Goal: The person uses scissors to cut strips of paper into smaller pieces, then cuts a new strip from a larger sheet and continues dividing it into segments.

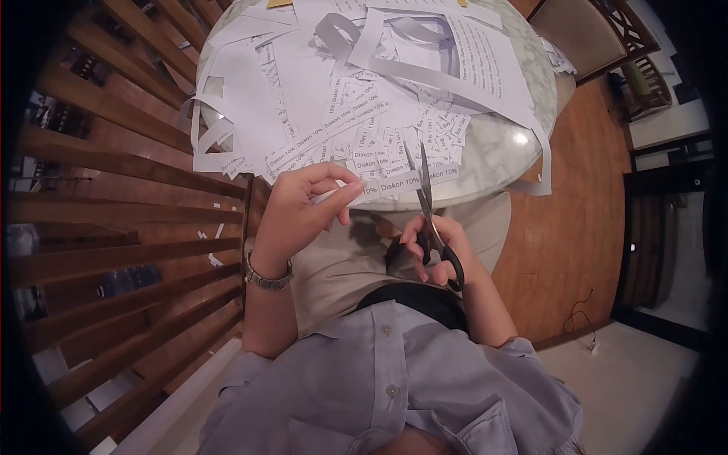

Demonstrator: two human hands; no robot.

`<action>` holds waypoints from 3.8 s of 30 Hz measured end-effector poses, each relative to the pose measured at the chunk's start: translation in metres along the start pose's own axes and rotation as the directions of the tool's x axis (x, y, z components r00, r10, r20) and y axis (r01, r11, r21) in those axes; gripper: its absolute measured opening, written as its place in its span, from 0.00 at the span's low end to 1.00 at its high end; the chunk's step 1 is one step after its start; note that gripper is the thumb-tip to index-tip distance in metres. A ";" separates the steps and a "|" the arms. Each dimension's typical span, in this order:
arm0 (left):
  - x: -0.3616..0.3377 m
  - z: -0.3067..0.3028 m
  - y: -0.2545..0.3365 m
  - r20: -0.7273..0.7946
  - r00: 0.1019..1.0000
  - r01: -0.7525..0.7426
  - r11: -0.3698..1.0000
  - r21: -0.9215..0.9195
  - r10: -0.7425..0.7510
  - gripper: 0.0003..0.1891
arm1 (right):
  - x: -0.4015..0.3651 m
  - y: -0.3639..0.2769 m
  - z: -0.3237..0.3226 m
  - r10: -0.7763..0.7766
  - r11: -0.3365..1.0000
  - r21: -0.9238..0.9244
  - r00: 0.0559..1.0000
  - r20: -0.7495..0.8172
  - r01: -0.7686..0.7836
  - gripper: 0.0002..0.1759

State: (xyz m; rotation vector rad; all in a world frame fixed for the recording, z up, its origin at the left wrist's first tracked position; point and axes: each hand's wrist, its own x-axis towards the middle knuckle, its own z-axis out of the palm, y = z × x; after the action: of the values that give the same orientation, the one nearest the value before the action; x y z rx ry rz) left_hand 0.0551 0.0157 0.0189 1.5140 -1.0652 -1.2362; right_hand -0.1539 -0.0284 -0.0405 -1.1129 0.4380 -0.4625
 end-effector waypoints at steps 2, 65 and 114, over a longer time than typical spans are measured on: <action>0.000 0.000 0.000 0.000 1.000 0.005 1.000 -0.007 -0.005 0.07 | 0.000 -0.001 0.000 0.007 1.000 0.001 1.000 -0.001 -0.007 0.35; 0.004 0.028 -0.011 -0.107 0.975 -0.191 0.981 0.020 0.192 0.08 | 0.004 0.008 0.004 -0.028 0.997 -0.075 0.999 0.027 0.030 0.33; 0.005 0.044 -0.018 -0.242 0.960 -0.217 0.924 -0.315 0.142 0.13 | 0.011 0.015 0.011 -0.067 0.997 -0.045 0.997 0.032 0.069 0.33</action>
State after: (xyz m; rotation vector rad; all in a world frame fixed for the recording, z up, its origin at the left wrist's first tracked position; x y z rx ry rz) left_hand 0.0143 0.0105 -0.0049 1.2218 -0.7821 -1.0375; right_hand -0.1370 -0.0205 -0.0510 -1.1811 0.3866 -0.4964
